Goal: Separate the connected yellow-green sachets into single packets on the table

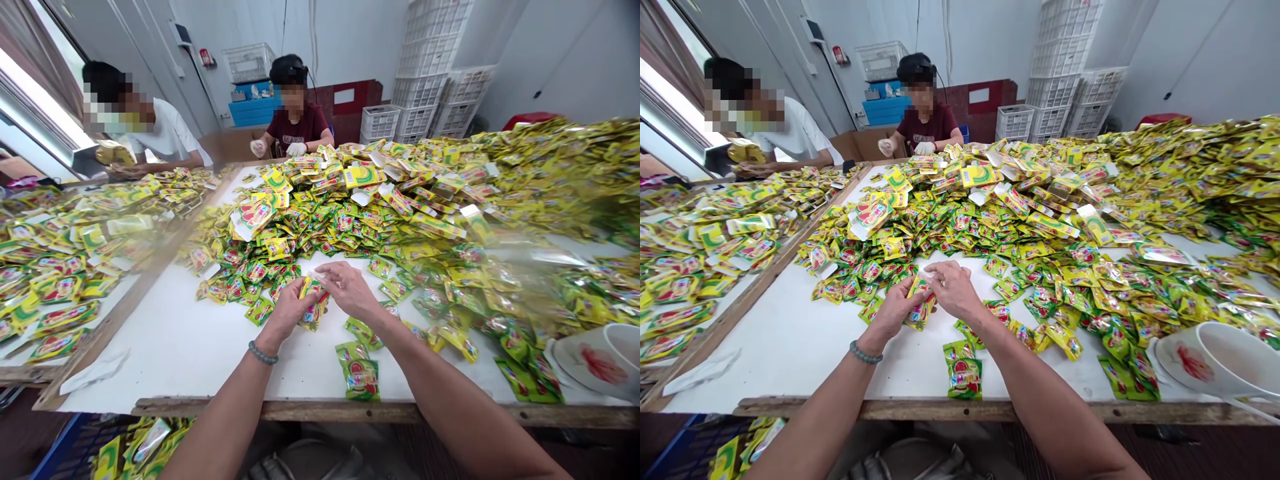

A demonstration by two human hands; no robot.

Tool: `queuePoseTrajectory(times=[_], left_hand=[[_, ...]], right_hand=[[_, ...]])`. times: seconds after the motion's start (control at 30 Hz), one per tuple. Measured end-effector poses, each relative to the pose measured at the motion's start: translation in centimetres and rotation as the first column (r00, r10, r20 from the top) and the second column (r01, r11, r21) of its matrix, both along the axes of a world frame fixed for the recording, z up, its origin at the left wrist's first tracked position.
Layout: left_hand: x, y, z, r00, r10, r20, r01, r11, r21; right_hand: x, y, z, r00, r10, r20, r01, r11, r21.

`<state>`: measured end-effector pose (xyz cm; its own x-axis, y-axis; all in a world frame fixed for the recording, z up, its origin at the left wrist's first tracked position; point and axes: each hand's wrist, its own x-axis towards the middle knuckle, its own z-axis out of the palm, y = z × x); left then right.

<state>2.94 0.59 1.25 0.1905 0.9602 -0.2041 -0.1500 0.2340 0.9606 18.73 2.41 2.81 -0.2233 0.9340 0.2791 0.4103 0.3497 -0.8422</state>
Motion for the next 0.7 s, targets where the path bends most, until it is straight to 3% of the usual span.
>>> queuePoseTrajectory(times=[0.13,0.3,0.4,0.53,0.7], left_hand=[[0.0,0.0,0.1,0.994,0.091,0.058,-0.095,0.993,0.063],[-0.5,-0.1,-0.2,0.98,0.17,0.1,-0.184,0.969,0.167],[-0.9,-0.3,0.1,0.99,0.114,0.082,-0.123,0.984,0.127],[-1.0,-0.5,0.6,0.996,0.034,0.086,-0.037,0.999,0.036],[-0.6,-0.4,0.5,0.988,0.094,0.119,-0.099,0.994,0.04]], right_hand=[[0.2,0.6,-1.0,0.972,-0.118,-0.203,0.124,0.992,0.016],[-0.4,1.1,-2.6,0.93,0.097,-0.355,-0.163,0.973,-0.162],[-0.7,0.9,-2.6,0.922,0.162,-0.352,-0.232,0.958,-0.168],[-0.3,0.6,-2.1,0.938,0.125,-0.322,-0.195,0.961,-0.197],[-0.2,0.0,-1.0,0.964,0.136,-0.227,-0.168,0.978,-0.128]])
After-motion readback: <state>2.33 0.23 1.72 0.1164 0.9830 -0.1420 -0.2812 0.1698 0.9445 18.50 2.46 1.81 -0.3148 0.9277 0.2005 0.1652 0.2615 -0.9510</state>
